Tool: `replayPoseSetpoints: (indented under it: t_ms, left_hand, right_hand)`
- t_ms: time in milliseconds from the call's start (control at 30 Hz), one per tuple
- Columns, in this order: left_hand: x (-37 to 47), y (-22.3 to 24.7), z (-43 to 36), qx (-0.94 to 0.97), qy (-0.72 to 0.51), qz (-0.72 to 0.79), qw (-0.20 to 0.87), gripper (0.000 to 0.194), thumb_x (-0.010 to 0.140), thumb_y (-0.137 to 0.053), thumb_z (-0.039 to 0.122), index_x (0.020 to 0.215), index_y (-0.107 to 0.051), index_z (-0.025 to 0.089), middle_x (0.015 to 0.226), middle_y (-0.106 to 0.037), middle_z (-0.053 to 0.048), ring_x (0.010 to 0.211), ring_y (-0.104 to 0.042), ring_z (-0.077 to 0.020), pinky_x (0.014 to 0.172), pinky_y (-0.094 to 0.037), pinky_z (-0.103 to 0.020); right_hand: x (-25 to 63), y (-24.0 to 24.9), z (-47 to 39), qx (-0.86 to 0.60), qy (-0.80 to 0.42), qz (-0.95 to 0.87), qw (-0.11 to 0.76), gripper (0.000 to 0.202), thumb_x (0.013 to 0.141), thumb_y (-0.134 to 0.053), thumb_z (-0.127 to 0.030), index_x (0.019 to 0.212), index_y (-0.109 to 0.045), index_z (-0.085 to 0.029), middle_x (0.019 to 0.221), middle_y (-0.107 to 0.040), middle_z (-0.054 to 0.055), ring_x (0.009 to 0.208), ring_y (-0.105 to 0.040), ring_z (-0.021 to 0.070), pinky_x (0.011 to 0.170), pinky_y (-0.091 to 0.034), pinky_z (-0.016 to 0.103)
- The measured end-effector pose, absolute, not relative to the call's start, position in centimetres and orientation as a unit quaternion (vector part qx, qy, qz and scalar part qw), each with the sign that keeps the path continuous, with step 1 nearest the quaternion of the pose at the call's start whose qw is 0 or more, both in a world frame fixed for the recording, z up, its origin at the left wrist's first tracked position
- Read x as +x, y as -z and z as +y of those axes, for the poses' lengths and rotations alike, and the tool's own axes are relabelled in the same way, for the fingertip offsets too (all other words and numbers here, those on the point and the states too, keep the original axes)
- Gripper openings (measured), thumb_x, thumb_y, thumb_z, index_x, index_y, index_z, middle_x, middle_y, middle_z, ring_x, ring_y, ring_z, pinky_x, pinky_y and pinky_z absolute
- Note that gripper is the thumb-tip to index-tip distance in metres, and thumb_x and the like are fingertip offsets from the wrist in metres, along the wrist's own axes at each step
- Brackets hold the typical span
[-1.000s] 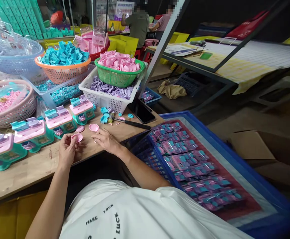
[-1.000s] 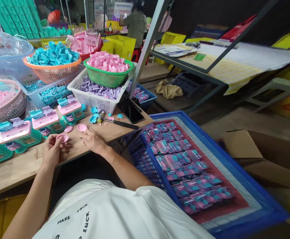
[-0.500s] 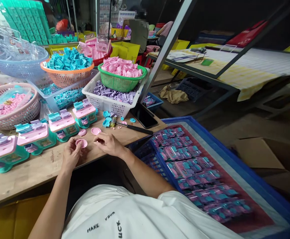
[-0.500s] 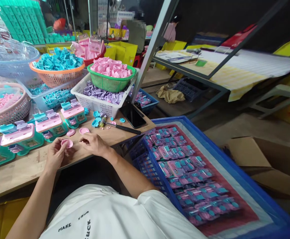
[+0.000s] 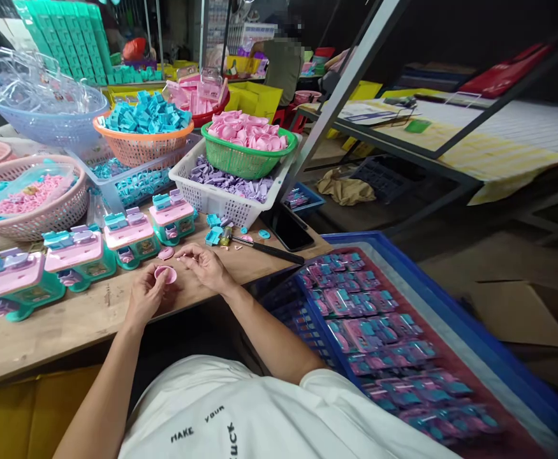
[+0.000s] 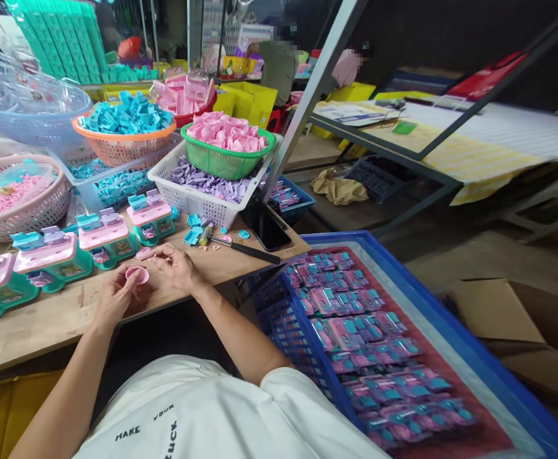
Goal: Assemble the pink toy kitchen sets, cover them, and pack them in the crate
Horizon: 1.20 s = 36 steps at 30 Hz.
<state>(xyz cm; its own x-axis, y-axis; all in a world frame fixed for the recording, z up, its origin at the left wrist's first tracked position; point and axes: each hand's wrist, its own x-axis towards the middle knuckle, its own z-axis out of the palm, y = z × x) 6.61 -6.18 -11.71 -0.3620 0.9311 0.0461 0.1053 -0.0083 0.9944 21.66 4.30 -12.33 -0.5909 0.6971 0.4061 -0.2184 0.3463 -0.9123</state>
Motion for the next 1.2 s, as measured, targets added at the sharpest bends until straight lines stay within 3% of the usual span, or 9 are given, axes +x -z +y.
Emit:
replayPoseSetpoints:
  t_ms: [267,433,600,933,1200]
  left_hand:
    - [7.0,12.2,-5.8,0.434,-0.564,0.626,0.318,0.036,0.083,-0.067,0.053,0.091,-0.071,0.018,0.065,-0.060,0.001,0.052,-0.050,-0.0118,0.053,-0.039,-0.023]
    - [7.4,11.8,-6.1,0.454,-0.561,0.631,0.285,0.027,0.085,-0.064,0.046,0.081,-0.068,0.020,0.049,-0.052,0.004,0.046,-0.047,-0.0125,0.050,-0.035,-0.023]
    - [7.7,11.5,-6.3,0.459,-0.553,0.641,0.269,0.024,0.083,-0.064,0.039,0.068,-0.062,0.021,0.049,-0.050,0.004,0.043,-0.044,-0.0116,0.047,-0.030,-0.024]
    - [7.9,11.9,-6.4,0.504,-0.510,0.678,0.164,0.016,0.084,-0.058,0.031,0.081,-0.069,0.020,0.065,-0.063,-0.003,0.057,-0.053,-0.0168,0.061,-0.038,-0.026]
    - [8.7,13.1,-6.7,0.509,-0.458,0.726,0.052,0.010,0.085,-0.060,0.026,0.087,-0.066,0.020,0.068,-0.059,-0.005,0.058,-0.049,-0.0187,0.059,-0.028,-0.027]
  right_hand:
    - [21.8,11.4,3.2,-0.170,-0.605,-0.653,0.423,0.030,0.087,-0.068,-0.046,0.098,-0.069,-0.018,0.093,-0.073,0.004,0.084,-0.071,0.0149,0.079,-0.059,0.028]
    - [21.5,10.3,1.8,-0.209,-0.476,-0.743,0.422,0.020,0.092,-0.064,-0.036,0.095,-0.070,-0.017,0.092,-0.073,0.006,0.081,-0.070,0.0157,0.078,-0.059,0.029]
    - [21.0,10.6,1.2,-0.211,-0.352,-0.807,0.424,0.015,0.095,-0.060,-0.027,0.092,-0.071,-0.018,0.093,-0.073,0.008,0.085,-0.068,0.0170,0.078,-0.057,0.029]
    - [20.6,11.1,0.8,-0.219,-0.313,-0.824,0.418,0.015,0.097,-0.058,-0.025,0.089,-0.069,-0.019,0.089,-0.071,0.006,0.086,-0.066,0.0179,0.082,-0.054,0.031]
    - [20.0,11.3,-0.2,-0.250,-0.264,-0.837,0.410,0.020,0.095,-0.054,-0.018,0.077,-0.062,-0.020,0.084,-0.068,0.007,0.083,-0.065,0.0190,0.081,-0.052,0.031]
